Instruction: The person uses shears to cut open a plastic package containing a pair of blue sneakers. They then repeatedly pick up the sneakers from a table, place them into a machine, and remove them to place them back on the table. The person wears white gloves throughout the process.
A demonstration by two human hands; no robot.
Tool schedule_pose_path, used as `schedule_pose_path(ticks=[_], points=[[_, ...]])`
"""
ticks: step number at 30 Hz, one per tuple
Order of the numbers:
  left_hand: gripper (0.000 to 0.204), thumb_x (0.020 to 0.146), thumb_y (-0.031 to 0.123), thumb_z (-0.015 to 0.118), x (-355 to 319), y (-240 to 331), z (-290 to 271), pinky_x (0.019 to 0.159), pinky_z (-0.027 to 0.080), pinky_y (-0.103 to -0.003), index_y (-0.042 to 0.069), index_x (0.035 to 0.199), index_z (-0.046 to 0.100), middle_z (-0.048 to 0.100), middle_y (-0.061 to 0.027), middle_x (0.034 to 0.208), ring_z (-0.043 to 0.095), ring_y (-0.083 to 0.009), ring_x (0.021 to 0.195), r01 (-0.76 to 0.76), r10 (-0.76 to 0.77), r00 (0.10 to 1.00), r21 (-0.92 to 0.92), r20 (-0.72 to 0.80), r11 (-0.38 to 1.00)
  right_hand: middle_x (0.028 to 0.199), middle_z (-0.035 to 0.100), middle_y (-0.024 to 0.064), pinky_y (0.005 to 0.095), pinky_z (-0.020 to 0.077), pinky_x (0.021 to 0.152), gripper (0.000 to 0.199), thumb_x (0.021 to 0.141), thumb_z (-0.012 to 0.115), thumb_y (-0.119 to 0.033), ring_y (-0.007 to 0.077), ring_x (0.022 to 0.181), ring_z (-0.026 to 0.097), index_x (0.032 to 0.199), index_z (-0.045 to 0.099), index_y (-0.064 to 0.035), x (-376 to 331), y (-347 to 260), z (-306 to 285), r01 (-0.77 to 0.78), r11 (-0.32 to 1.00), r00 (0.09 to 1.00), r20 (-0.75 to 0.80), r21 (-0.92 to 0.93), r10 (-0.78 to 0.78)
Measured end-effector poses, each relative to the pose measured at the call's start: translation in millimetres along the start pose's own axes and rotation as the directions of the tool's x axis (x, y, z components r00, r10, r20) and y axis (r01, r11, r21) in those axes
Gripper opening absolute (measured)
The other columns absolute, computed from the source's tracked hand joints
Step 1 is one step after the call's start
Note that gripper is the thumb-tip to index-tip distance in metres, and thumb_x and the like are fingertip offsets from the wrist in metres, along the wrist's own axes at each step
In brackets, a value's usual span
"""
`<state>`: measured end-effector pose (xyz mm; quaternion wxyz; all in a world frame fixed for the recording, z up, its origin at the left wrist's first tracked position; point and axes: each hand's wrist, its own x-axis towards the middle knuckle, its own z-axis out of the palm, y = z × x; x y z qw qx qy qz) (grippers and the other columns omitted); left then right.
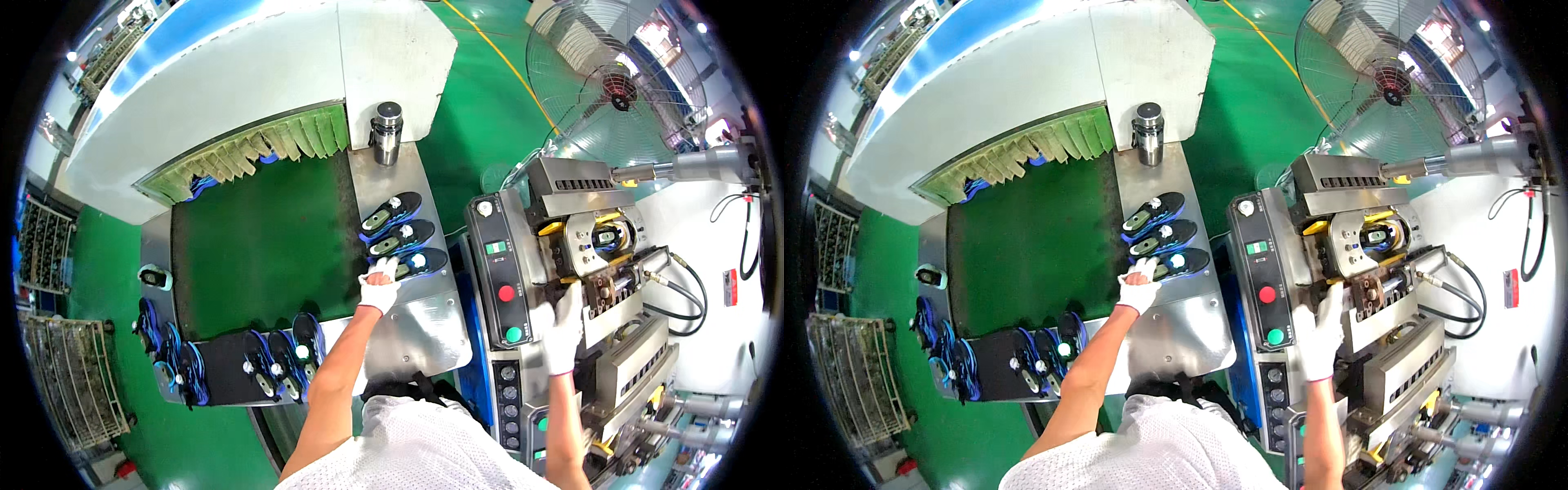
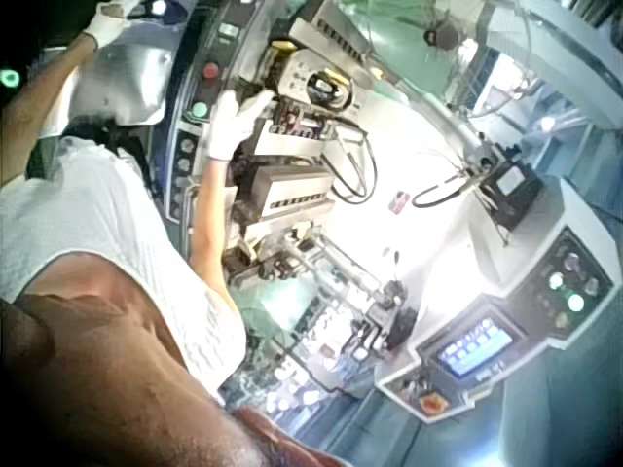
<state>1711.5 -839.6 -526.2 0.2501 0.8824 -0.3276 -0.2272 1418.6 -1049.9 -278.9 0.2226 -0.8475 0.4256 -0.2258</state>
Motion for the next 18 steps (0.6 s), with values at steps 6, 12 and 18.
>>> schedule_pose_path(ticks=[6, 12, 18], points=[[0.062, 0.089, 0.034, 0.071, 15.6, -8.4, -9.7, 0.106, 0.041, -0.058, 0.013, 0.143, 0.051, 0.054, -0.0199, 0.144, 0.051, -0.0417, 0.131, -0.214, 0.209, 0.976, -0.088, -0.061, 0.973, 0.166, 0.015, 0.0292, 0.0554, -0.0014, 0.125, 0.092, 0.085, 0.058, -0.043, 0.0423, 0.157, 0.009, 0.159, 0.025, 0.0023, -83.4, 69.4, 120.8, 0.19, 0.498, 0.973, 0.229, -0.846, 0.019], [0.031, 0.095, 0.02, 0.066, 22.1, -87.2, -110.7, 0.102, 0.048, -0.046, 0.007, 0.123, 0.064, 0.066, -0.0168, 0.124, 0.061, -0.0378, 0.119, -0.388, 0.285, 0.889, -0.261, -0.357, 0.884, 0.167, 0.019, 0.0247, 0.054, 0.0286, 0.118, 0.107, 0.074, 0.08, -0.02, 0.0386, 0.153, 0.025, 0.162, 0.021, -0.0045, -87.7, 4.4, 98.3, -0.018, 0.876, 0.979, 0.169, -0.482, 0.113], [0.034, 0.092, 0.01, 0.059, 91.0, -320.4, -215.6, 0.107, 0.043, -0.047, 0.007, 0.125, 0.06, 0.061, -0.0158, 0.127, 0.056, -0.0373, 0.121, -0.042, 0.179, 0.79, 0.239, -0.587, 0.97, 0.163, 0.032, 0.0181, 0.0461, 0.0358, 0.109, 0.099, 0.083, 0.071, -0.043, 0.0299, 0.146, 0.038, 0.162, 0.024, -0.0077, -169.0, -6.9, 106.3, 0.029, 0.674, 0.913, 0.293, -0.738, 0.282]])
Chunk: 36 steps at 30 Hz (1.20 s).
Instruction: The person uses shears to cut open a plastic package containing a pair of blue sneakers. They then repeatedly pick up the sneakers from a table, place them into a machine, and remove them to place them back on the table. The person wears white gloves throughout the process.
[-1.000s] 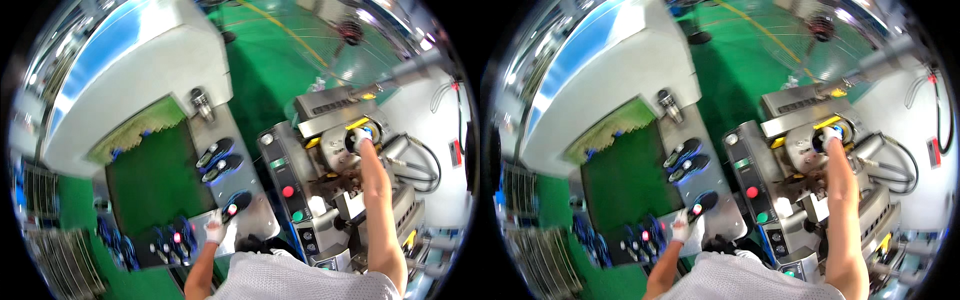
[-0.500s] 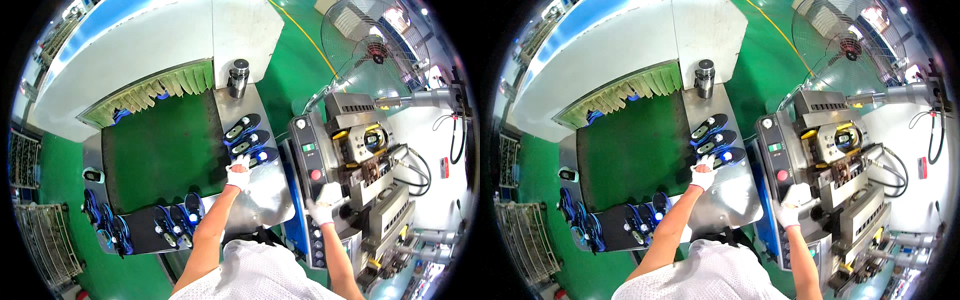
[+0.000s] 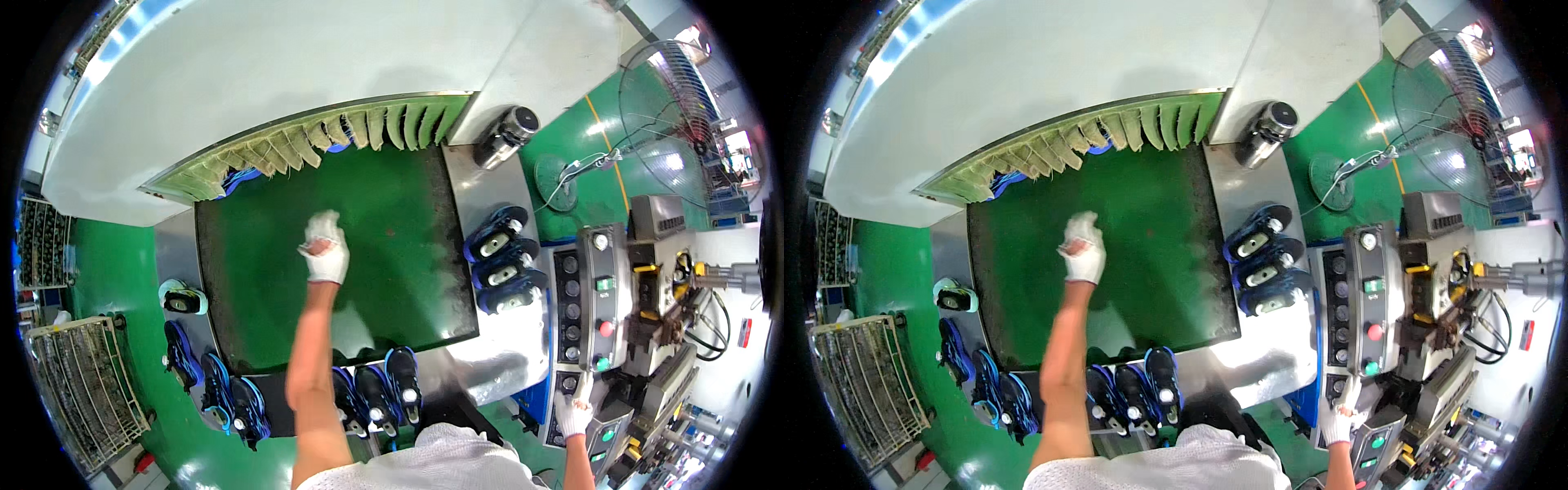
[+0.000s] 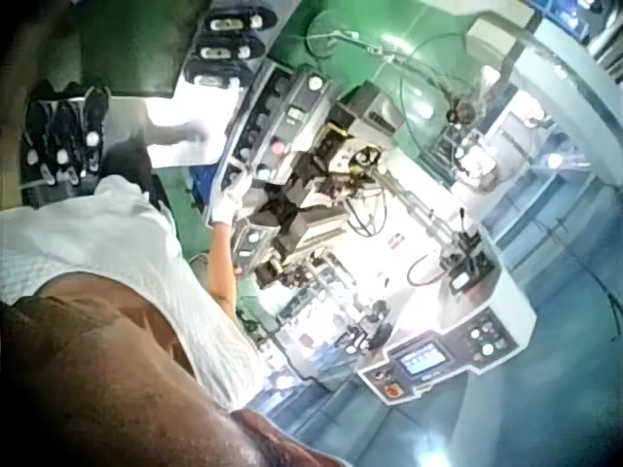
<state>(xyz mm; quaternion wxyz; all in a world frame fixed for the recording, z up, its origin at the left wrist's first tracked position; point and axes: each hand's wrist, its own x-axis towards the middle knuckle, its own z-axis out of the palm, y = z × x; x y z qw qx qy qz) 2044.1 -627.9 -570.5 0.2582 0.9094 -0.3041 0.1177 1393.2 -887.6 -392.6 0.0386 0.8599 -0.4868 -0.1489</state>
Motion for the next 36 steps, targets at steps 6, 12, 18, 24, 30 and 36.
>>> schedule_pose_path(ticks=[6, 12, 18, 24, 30, 36], points=[[0.048, 0.098, 0.032, 0.057, 163.7, -178.1, -82.2, 0.105, 0.046, -0.051, 0.003, 0.136, 0.058, 0.061, -0.025, 0.134, 0.056, -0.0404, 0.128, 0.301, -0.288, 0.953, 0.427, -0.095, 0.853, 0.15, 0.048, 0.026, 0.0374, 0.0379, 0.115, 0.086, 0.076, 0.076, -0.03, 0.0339, 0.137, 0.05, 0.149, 0.043, 0.0014, -62.5, 23.7, 28.8, -0.404, 0.907, 0.86, 0.385, 0.115, 0.334], [0.051, 0.091, 0.048, 0.059, 155.0, -372.7, -38.2, 0.105, 0.046, -0.047, 0.009, 0.122, 0.071, 0.068, -0.0173, 0.128, 0.062, -0.0387, 0.118, 0.211, -0.435, 0.889, 0.715, 0.144, 0.666, 0.123, 0.069, 0.0198, 0.0396, 0.0544, 0.095, 0.068, 0.079, 0.076, -0.037, 0.033, 0.111, 0.068, 0.132, 0.059, 0.0011, -89.6, 52.5, 50.3, -0.606, 0.794, 0.631, 0.582, -0.044, 0.514], [0.051, 0.103, 0.044, 0.042, 156.7, -385.6, -85.2, 0.102, 0.045, -0.053, 0.003, 0.124, 0.064, 0.065, -0.0271, 0.124, 0.058, -0.0457, 0.119, 0.057, -0.231, 0.964, 0.748, 0.13, 0.661, 0.107, 0.072, 0.0174, 0.0373, 0.0555, 0.09, 0.046, 0.082, 0.078, -0.029, 0.0275, 0.1, 0.068, 0.118, 0.068, -0.0013, -121.5, 39.0, 76.2, -0.736, 0.635, 0.59, 0.684, 0.236, 0.429], [0.043, 0.108, 0.035, 0.042, 96.5, -247.2, -64.7, 0.108, 0.04, -0.049, 0.004, 0.134, 0.058, 0.056, -0.0216, 0.138, 0.051, -0.0425, 0.127, 0.257, -0.29, 0.957, 0.41, 0.021, 0.875, 0.137, 0.062, 0.0237, 0.0451, 0.0439, 0.11, 0.072, 0.082, 0.074, -0.041, 0.0396, 0.128, 0.058, 0.141, 0.057, -0.0026, -99.1, -20.1, 33.4, -0.526, 0.841, 0.69, 0.642, 0.129, 0.333], [0.018, 0.096, 0.013, 0.064, -14.5, -25.7, -90.2, 0.095, 0.05, -0.043, 0.004, 0.112, 0.064, 0.063, -0.0179, 0.112, 0.063, -0.034, 0.107, 0.146, -0.141, 0.981, -0.025, 0.131, 0.989, 0.143, 0.059, 0.0183, 0.0417, 0.0417, 0.111, 0.074, 0.093, 0.062, -0.051, 0.0362, 0.131, 0.056, 0.149, 0.047, -0.0061, -57.3, -70.1, 8.8, -0.345, 0.843, 0.83, 0.553, 0.413, 0.068], [0.014, 0.082, 0.013, 0.076, -96.4, 221.3, -132.9, 0.085, 0.055, -0.042, 0.005, 0.092, 0.07, 0.069, -0.0147, 0.102, 0.068, -0.0312, 0.093, -0.028, 0.276, 0.824, -0.452, 0.495, 0.891, 0.148, 0.05, 0.0247, 0.0494, 0.0406, 0.112, 0.08, 0.087, 0.073, -0.044, 0.0385, 0.136, 0.05, 0.148, 0.044, -0.0023, -36.8, -133.9, -90.6, -0.011, 0.688, 0.919, 0.279, 0.726, -0.279]])
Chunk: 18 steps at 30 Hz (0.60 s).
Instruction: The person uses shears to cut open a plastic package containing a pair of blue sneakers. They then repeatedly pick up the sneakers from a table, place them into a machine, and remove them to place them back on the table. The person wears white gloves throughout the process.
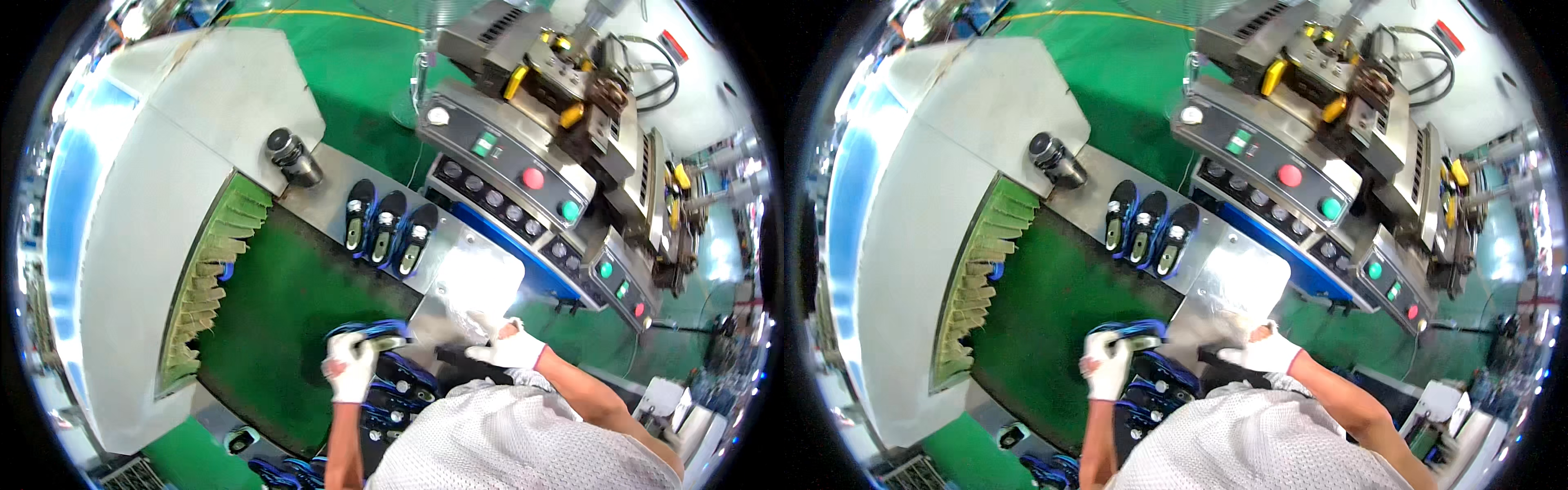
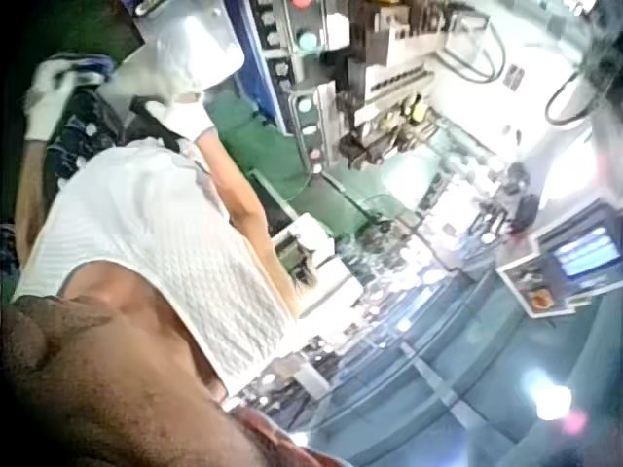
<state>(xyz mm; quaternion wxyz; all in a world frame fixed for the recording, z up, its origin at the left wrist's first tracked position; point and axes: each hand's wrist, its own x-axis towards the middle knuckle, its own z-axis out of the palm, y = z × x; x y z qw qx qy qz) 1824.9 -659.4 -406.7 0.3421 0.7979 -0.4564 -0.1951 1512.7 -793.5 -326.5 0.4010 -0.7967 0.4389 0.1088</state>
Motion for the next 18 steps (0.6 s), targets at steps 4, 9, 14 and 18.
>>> schedule_pose_path(ticks=[4, 9, 14, 18], points=[[0.018, 0.084, 0.015, 0.075, 5.3, 165.8, 79.7, 0.08, 0.056, -0.037, 0.006, 0.097, 0.069, 0.068, -0.0112, 0.097, 0.069, -0.0295, 0.09, -0.331, 0.449, 0.832, -0.357, 0.327, 0.874, 0.145, 0.05, 0.0257, 0.0485, 0.044, 0.11, 0.076, 0.077, 0.077, -0.033, 0.0415, 0.134, 0.05, 0.141, 0.05, -0.0033, -7.7, 22.7, 6.7, 0.212, 0.962, 0.943, -0.22, -0.172, -0.248], [0.03, 0.086, 0.027, 0.077, 7.8, 309.1, 156.0, 0.08, 0.054, -0.039, 0.006, 0.106, 0.068, 0.068, -0.0118, 0.107, 0.068, -0.0296, 0.092, -0.682, 0.775, 0.455, -0.388, 0.439, 0.62, 0.12, 0.067, 0.0185, 0.0406, 0.0537, 0.093, 0.063, 0.078, 0.078, -0.032, 0.032, 0.11, 0.067, 0.131, 0.057, -0.0065, -89.9, 110.9, -38.7, 0.278, 0.835, 0.817, -0.574, 0.475, 0.055], [0.053, 0.087, 0.02, 0.076, 6.1, 479.0, 195.9, 0.09, 0.053, -0.039, -0.002, 0.132, 0.057, 0.059, -0.0209, 0.123, 0.064, -0.0314, 0.106, -0.742, 0.897, 0.309, -0.51, 0.316, 0.435, 0.125, 0.065, 0.0146, 0.035, 0.0529, 0.094, 0.08, 0.078, 0.084, -0.031, 0.0236, 0.11, 0.064, 0.143, 0.049, -0.0015, -200.7, 202.5, -57.5, 0.095, 0.29, 0.772, -0.255, 0.952, 0.583], [0.057, 0.092, 0.012, 0.071, 2.6, 545.4, 275.1, 0.102, 0.052, -0.039, -0.001, 0.142, 0.048, 0.056, -0.0191, 0.133, 0.062, -0.0286, 0.121, -0.662, 0.861, 0.429, -0.554, 0.273, 0.505, 0.115, 0.068, 0.0078, 0.0354, 0.0569, 0.088, 0.055, 0.081, 0.081, -0.009, 0.018, 0.1, 0.067, 0.13, 0.058, 0.0002, -270.8, 227.1, -69.6, 0.653, -0.209, 0.657, -0.407, 0.728, 0.635]])
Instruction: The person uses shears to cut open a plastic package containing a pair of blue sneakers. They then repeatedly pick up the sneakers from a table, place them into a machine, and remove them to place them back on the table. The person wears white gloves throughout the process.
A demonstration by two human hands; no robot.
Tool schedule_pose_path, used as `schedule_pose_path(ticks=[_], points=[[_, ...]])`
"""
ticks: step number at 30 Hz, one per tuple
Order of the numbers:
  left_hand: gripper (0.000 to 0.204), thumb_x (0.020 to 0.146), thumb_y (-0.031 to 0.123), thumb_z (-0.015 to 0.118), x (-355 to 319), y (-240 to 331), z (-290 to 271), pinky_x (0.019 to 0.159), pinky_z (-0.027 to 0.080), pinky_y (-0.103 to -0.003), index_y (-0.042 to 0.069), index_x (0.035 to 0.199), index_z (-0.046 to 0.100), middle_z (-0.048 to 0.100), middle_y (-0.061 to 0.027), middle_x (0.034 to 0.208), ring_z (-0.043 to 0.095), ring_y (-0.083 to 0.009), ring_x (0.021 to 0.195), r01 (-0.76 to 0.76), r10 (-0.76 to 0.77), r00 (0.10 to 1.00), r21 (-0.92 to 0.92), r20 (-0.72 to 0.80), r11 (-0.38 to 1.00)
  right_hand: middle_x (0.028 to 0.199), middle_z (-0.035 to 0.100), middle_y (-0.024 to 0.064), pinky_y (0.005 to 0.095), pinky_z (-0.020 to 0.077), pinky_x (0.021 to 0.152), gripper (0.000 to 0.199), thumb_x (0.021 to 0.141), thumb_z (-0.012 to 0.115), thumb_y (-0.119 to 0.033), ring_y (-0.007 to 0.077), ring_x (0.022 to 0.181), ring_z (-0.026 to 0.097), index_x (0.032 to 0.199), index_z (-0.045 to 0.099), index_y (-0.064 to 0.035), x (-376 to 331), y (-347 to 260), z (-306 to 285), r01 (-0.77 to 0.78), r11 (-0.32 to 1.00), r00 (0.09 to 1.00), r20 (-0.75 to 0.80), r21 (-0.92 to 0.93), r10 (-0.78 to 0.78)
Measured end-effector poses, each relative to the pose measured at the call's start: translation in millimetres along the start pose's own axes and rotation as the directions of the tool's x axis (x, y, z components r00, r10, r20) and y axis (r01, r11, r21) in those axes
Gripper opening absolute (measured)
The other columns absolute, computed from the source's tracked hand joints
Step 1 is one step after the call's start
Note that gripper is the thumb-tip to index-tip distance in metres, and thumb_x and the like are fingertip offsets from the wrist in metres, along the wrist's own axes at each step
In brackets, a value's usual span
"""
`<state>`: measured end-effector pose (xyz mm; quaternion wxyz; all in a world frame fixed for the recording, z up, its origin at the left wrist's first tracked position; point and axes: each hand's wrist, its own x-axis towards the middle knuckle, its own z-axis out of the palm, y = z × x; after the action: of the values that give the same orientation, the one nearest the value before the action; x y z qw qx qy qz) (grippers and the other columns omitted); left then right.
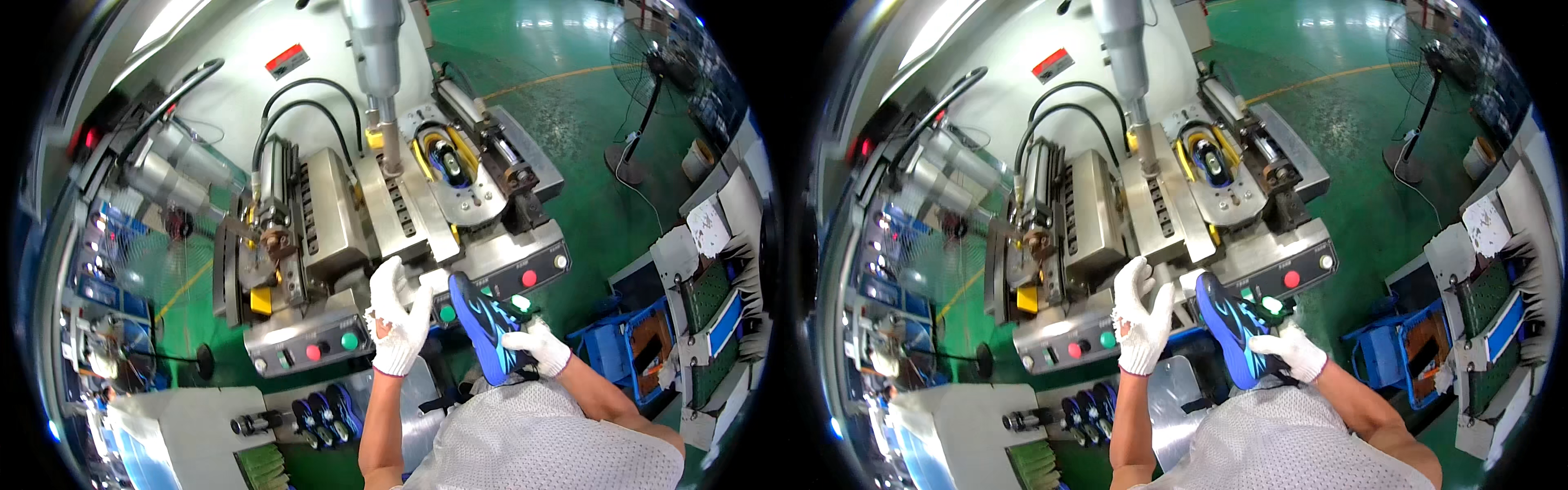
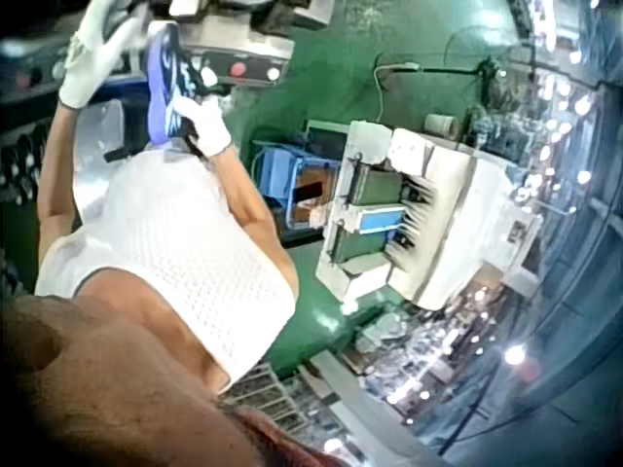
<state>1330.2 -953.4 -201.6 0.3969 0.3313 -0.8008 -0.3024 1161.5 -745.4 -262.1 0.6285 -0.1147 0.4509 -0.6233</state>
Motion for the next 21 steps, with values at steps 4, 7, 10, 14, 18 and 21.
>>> schedule_pose_path(ticks=[4, 7, 10, 14, 18, 21], points=[[0.062, 0.095, 0.021, 0.07, 87.5, -49.8, 94.7, 0.106, 0.049, -0.04, -0.002, 0.145, 0.044, 0.052, -0.0232, 0.142, 0.058, -0.031, 0.126, 0.133, -0.128, 0.986, -0.039, 0.112, 0.99, 0.108, 0.07, 0.0064, 0.0347, 0.0568, 0.086, 0.04, 0.088, 0.071, -0.009, 0.0174, 0.092, 0.068, 0.125, 0.062, 0.0003, 2.1, -32.4, -40.1, 0.134, 0.979, 0.988, -0.096, 0.155, -0.12], [0.073, 0.095, 0.031, 0.07, 157.0, -70.3, 160.0, 0.11, 0.045, -0.042, -0.002, 0.151, 0.036, 0.051, -0.0257, 0.144, 0.055, -0.0349, 0.131, 0.293, -0.275, 0.947, -0.091, 0.167, 0.952, 0.112, 0.068, 0.0065, 0.0341, 0.0554, 0.089, 0.045, 0.085, 0.072, -0.012, 0.0162, 0.096, 0.066, 0.126, 0.061, 0.0013, 2.0, -52.7, -56.5, 0.312, 0.942, 0.936, -0.212, 0.127, -0.281], [0.077, 0.089, 0.038, 0.072, 218.1, -73.8, 229.6, 0.107, 0.046, -0.042, -0.004, 0.146, 0.041, 0.056, -0.0271, 0.137, 0.056, -0.037, 0.129, 0.378, -0.4, 0.91, 0.182, 0.106, 0.908, 0.115, 0.067, 0.0074, 0.0342, 0.0538, 0.091, 0.048, 0.083, 0.071, -0.011, 0.0155, 0.1, 0.064, 0.128, 0.061, 0.0016, -11.6, -62.3, -95.5, 0.272, 0.962, 0.91, -0.319, -0.026, -0.266], [0.072, 0.078, 0.041, 0.075, 259.0, -138.2, 287.4, 0.101, 0.049, -0.047, -0.005, 0.128, 0.049, 0.065, -0.0275, 0.121, 0.063, -0.0401, 0.117, 0.464, -0.499, 0.865, 0.301, 0.045, 0.833, 0.12, 0.066, 0.0088, 0.0367, 0.0512, 0.097, 0.059, 0.077, 0.074, -0.013, 0.0171, 0.106, 0.063, 0.131, 0.058, 0.0035, -34.5, -83.7, -90.7, 0.326, 0.945, 0.867, -0.41, 0.035, -0.284], [0.076, 0.075, 0.035, 0.076, 282.2, -162.3, 310.1, 0.101, 0.05, -0.047, -0.009, 0.128, 0.044, 0.064, -0.0265, 0.12, 0.063, -0.041, 0.115, 0.477, -0.545, 0.838, 0.452, 0.025, 0.754, 0.119, 0.067, 0.0118, 0.038, 0.0534, 0.096, 0.058, 0.078, 0.073, -0.014, 0.0201, 0.103, 0.065, 0.13, 0.058, 0.0058, -40.1, -69.1, -112.6, 0.207, 0.977, 0.858, -0.469, -0.052, -0.207], [0.053, 0.075, 0.028, 0.08, 294.2, -194.5, 252.7, 0.084, 0.056, -0.042, -0.008, 0.11, 0.063, 0.072, -0.0174, 0.101, 0.072, -0.0301, 0.092, 0.626, -0.623, 0.764, 0.042, 0.17, 0.779, 0.116, 0.07, 0.0134, 0.038, 0.0557, 0.092, 0.056, 0.082, 0.068, -0.018, 0.0217, 0.099, 0.069, 0.131, 0.058, 0.0071, -19.5, -78.9, -106.5, 0.16, 0.963, 0.882, -0.407, -0.216, -0.237]])
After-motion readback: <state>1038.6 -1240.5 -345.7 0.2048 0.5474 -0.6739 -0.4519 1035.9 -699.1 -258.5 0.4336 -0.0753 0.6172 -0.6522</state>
